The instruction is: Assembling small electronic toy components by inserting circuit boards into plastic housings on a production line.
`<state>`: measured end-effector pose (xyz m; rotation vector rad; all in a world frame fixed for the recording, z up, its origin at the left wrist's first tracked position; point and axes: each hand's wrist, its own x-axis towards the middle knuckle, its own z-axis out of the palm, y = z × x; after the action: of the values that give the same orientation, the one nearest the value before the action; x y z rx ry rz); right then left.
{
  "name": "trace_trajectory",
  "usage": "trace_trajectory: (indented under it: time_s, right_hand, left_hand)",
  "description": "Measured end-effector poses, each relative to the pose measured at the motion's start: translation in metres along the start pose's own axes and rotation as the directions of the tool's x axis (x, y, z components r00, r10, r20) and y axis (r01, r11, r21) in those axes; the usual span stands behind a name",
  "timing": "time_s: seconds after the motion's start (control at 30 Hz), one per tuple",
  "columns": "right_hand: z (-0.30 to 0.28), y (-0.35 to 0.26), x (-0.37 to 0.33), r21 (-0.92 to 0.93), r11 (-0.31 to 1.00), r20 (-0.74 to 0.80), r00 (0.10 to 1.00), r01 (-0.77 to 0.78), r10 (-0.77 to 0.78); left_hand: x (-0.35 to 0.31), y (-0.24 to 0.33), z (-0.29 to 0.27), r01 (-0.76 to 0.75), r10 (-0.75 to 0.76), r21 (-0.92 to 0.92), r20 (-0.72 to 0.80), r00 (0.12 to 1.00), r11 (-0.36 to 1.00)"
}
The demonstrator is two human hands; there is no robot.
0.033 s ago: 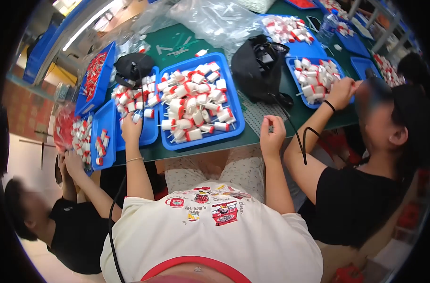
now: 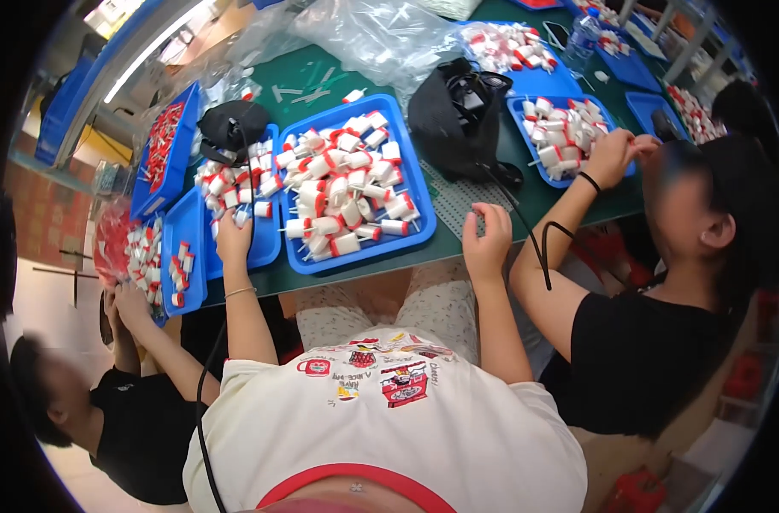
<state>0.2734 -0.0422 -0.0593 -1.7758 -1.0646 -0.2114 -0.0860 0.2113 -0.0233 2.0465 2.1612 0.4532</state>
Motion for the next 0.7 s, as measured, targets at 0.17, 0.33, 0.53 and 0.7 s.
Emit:
trace_trajectory:
  time_s: [0.17, 0.33, 0.53, 0.7]
  right_hand:
    - [-0.018, -0.018, -0.017, -0.467, 0.884, 0.175, 0.981, 0.011, 0.08]
    - [-0.009, -0.026, 0.001, -0.453, 0.892, 0.277, 0.952, 0.01, 0.13]
    - [0.025, -0.017, 0.034, -0.282, 0.958, 0.378, 0.924, 0.061, 0.052]
    - [0.009, 0.001, 0.025, -0.395, 0.899, 0.364, 0.931, 0.189, -0.036]
  left_hand:
    - [0.008, 0.01, 0.012, -0.083, 0.085, 0.154, -0.009, 0.996, 0.985]
    - [0.018, -0.012, 0.025, -0.076, 0.087, 0.084, -0.136, 0.987, 0.994]
    - [0.012, -0.01, 0.026, -0.191, 0.194, 0.032, -0.2, 0.96, 0.981]
    - [0.008, -0.011, 0.025, -0.307, 0.26, -0.094, -0.333, 0.906, 0.947]
